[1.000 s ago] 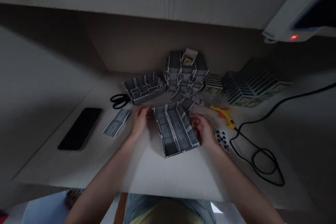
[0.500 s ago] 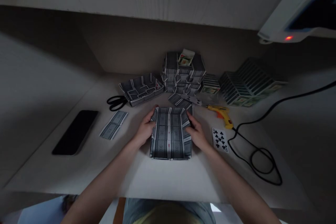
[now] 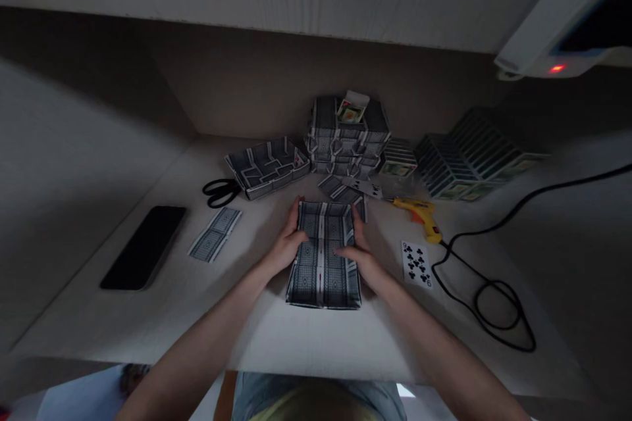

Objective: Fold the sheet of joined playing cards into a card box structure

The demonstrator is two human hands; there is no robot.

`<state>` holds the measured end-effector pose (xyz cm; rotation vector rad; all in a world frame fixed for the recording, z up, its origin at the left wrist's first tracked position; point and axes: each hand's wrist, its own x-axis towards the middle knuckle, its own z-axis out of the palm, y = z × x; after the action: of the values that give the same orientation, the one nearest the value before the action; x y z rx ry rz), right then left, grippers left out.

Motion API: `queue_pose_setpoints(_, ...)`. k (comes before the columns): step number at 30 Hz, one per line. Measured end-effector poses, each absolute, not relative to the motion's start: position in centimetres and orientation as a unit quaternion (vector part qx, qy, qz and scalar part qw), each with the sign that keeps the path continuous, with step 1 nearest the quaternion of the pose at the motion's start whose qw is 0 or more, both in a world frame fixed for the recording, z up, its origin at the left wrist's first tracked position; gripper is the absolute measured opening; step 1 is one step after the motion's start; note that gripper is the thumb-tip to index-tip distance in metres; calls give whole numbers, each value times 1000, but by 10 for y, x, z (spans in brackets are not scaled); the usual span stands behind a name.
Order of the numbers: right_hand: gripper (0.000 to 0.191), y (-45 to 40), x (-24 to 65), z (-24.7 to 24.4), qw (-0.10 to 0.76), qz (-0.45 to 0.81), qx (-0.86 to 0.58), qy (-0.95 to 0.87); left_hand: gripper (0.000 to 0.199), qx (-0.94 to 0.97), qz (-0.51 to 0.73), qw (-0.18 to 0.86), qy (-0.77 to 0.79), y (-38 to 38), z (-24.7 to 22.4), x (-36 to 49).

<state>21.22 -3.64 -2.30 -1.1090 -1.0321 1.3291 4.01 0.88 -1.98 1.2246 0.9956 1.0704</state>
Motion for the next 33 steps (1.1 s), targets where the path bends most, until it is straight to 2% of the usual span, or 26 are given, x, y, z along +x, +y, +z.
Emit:
queue_pose_setpoints(3, 91, -36, 212, -21, 523, 601, -446, -408, 78, 515, 451, 604, 410, 9, -17, 39)
queue_pose_setpoints(7, 74, -30, 216, -20, 551, 589, -465, -366, 71, 493, 462, 624, 392, 11, -14, 34)
queue_pose_setpoints(10, 62, -28, 216, -20, 580, 574, -459, -352, 57, 501, 469, 598, 414, 11, -14, 33)
queue_pose_setpoints(13, 57, -30, 211, -19, 573, 584, -452, -356, 43, 513, 479, 570, 427, 9, -15, 36)
queue_pose_setpoints(18, 48, -34, 203, -15, 574, 576, -445, -376, 39, 482, 506, 587, 408, 6, -17, 42)
queue_pose_setpoints(26, 53, -26, 206, -20, 577, 562, -441, -396, 39, 466, 496, 611, 404, 11, -16, 41)
queue_pose_setpoints(29, 57, -25, 205, -22, 596, 544, -437, -396, 32, 455, 516, 567, 453, 18, -13, 35)
queue_pose_setpoints(33, 62, -28, 202, -21, 578, 564, -431, -402, 28, 419, 569, 504, 497, 29, -16, 26)
